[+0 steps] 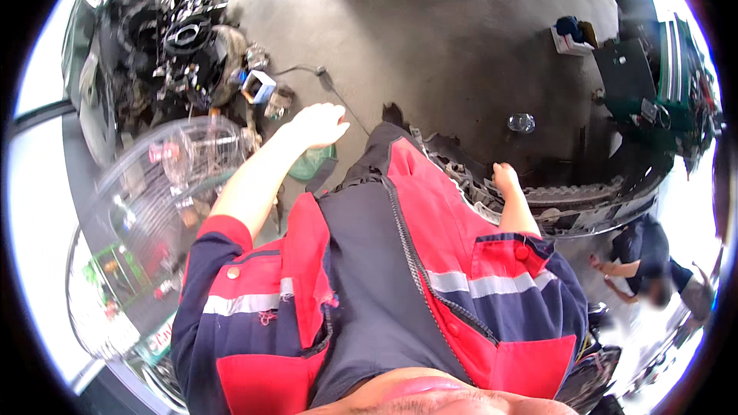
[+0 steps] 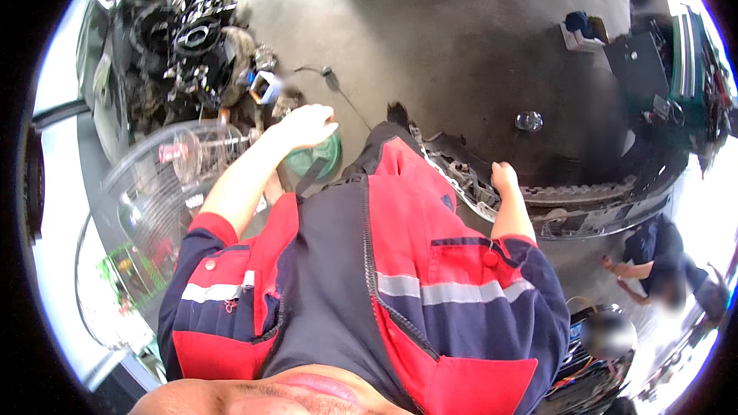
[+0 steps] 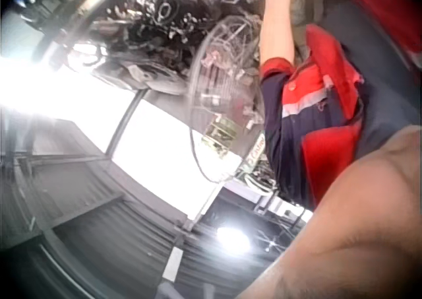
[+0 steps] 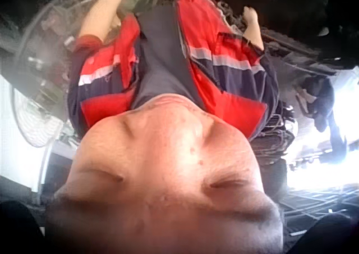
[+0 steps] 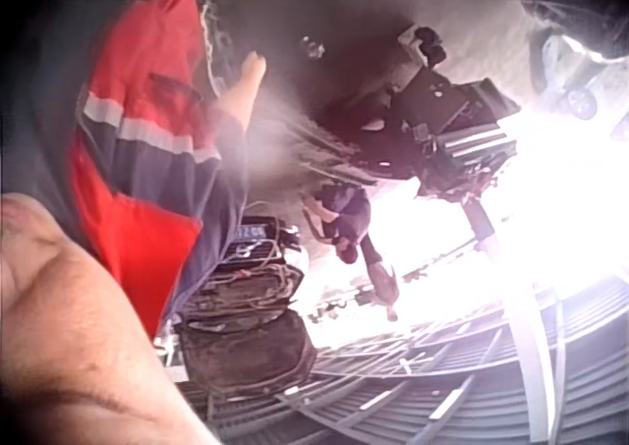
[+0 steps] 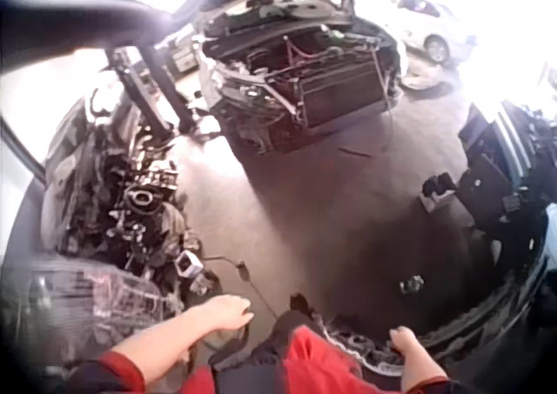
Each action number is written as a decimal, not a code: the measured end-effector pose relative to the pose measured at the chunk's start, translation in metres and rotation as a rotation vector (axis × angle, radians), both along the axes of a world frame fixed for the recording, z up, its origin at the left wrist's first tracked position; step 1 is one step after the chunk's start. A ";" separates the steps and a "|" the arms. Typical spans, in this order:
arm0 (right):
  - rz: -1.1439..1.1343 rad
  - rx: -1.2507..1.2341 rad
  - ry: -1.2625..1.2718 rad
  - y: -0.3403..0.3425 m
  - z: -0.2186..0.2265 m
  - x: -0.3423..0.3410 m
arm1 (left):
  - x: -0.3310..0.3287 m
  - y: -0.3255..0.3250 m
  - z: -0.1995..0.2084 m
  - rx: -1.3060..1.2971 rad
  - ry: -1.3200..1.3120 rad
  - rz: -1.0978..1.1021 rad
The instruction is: The person sprays a green liquid from a bottle onto various components inside a car engine bay and uses a manifold gauge set to check for leaks.
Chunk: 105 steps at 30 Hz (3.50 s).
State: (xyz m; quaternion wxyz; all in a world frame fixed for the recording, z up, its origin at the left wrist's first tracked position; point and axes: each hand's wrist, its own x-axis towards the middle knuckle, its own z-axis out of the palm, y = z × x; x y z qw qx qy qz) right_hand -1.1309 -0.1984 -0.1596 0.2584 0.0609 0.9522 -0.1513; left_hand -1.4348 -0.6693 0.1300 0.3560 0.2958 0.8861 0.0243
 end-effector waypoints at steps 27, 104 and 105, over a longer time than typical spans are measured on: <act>-0.524 -0.321 0.359 0.164 0.289 -0.835 | -0.575 0.025 -0.146 -0.215 -0.238 0.276; 2.293 -0.543 -1.435 -0.484 0.296 -0.399 | -0.229 0.576 -0.188 0.094 -0.301 3.399; 2.268 -0.452 -1.432 -0.487 0.270 -0.364 | -0.257 0.581 -0.208 0.147 -0.419 3.400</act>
